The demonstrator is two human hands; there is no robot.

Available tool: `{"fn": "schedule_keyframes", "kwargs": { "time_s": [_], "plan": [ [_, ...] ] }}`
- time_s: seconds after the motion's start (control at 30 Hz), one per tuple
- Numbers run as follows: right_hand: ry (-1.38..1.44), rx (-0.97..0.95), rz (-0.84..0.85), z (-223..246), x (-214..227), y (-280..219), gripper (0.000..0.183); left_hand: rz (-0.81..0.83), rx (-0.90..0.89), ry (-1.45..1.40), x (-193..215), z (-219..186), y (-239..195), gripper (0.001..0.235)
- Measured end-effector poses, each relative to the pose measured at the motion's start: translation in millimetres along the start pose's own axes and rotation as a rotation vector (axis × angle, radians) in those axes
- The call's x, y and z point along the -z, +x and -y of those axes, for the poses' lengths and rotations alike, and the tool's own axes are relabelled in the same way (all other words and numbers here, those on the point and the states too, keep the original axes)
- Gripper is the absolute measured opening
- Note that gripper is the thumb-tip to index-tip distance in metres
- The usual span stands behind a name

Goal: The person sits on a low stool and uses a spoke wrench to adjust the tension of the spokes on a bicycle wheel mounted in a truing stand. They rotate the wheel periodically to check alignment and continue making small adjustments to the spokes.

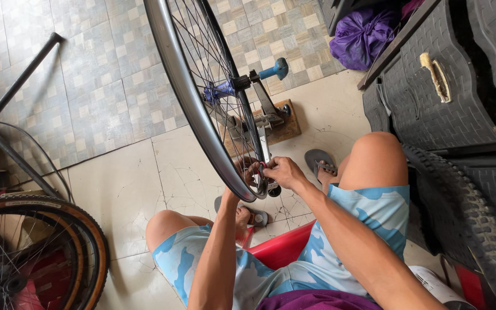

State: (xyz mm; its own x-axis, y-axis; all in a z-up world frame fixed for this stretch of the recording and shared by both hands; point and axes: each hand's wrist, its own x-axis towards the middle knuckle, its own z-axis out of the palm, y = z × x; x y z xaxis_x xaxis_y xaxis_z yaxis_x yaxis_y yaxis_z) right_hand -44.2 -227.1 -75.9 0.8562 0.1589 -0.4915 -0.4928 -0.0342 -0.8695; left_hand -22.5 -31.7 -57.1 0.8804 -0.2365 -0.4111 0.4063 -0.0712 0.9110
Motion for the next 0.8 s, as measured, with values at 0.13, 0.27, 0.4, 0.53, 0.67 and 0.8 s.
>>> {"fn": "schedule_keyframes", "kwargs": {
  "time_s": [0.13,0.27,0.4,0.53,0.67,0.8],
  "plan": [
    [-0.118,0.018,0.043,16,5,-8,0.027,-0.006,0.059,0.089,4,1,9,0.041],
    [0.061,-0.02,0.152,23,6,-10,0.024,0.001,0.109,0.133,15,24,24,0.044],
    [0.072,-0.059,0.119,28,7,-14,0.023,0.044,-0.02,0.172,17,28,28,0.043],
    [0.179,-0.066,0.153,34,7,-19,0.025,-0.02,-0.156,0.492,16,5,15,0.051],
    [-0.084,0.109,0.134,49,6,-27,0.033,-0.053,-0.099,0.487,7,-15,6,0.058],
    [-0.49,0.097,-0.039,72,-9,-50,0.059,-0.071,-0.066,0.339,3,-1,19,0.051]
  ]
}}
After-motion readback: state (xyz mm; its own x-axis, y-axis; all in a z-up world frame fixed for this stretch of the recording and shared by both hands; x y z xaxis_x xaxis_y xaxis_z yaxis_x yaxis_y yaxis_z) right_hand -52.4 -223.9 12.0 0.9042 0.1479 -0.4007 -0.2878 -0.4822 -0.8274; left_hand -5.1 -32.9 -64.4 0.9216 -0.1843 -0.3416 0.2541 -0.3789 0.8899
